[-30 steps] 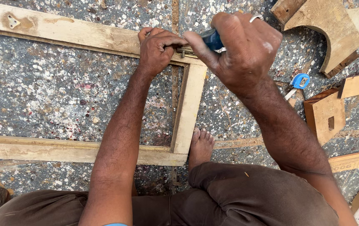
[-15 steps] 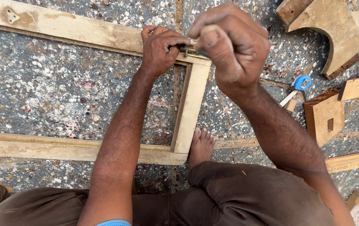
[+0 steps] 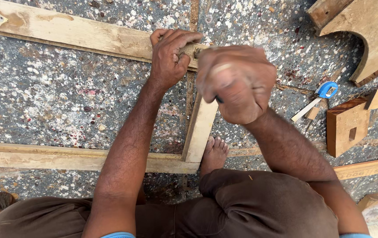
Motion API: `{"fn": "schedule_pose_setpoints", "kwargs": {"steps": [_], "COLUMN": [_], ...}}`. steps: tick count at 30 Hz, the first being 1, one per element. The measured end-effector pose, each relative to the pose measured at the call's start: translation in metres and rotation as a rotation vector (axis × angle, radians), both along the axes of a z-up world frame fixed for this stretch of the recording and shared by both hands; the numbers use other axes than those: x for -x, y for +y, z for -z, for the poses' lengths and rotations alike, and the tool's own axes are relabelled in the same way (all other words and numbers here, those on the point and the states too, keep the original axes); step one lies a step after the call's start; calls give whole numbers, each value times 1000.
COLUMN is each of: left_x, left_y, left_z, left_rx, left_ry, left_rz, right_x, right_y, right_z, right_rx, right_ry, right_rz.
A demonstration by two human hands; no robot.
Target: The person attaches a metal hinge to a wooden frame using a screwdriver to tighten screws while sitting on a concrete surface near wood scraps.
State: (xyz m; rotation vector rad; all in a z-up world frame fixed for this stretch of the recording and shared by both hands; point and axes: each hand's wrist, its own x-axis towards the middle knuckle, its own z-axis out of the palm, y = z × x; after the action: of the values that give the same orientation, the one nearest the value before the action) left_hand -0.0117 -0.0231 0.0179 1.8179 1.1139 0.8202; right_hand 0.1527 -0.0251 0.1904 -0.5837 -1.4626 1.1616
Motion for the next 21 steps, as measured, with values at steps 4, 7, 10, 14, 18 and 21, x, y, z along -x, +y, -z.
{"fn": "schedule_pose_setpoints", "kwargs": {"steps": [4,7,10,14,18,21], "left_x": [1,0,1,1,0,0], "left_y": [0,1,-3,-1,-2,3], "left_z": [3,10,14,11,11,8], "left_rx": [-26,-39,-29,-34,-50,-15], "left_ry": [-7,21,36,40,51,39], "left_rz": [0,-3,7,13,17,44], "right_x": [-15,-21,-20,-33,-51,-44], "right_y": [19,14,18,6,-5,-11], "right_z": [-3,-2,14,13,-5,-11], "right_rx": [45,84,-61,-118,-173,-142], "right_ry": [7,140,267,187,228,216], "right_rz": [-399,-123,228,302,271,181]}}
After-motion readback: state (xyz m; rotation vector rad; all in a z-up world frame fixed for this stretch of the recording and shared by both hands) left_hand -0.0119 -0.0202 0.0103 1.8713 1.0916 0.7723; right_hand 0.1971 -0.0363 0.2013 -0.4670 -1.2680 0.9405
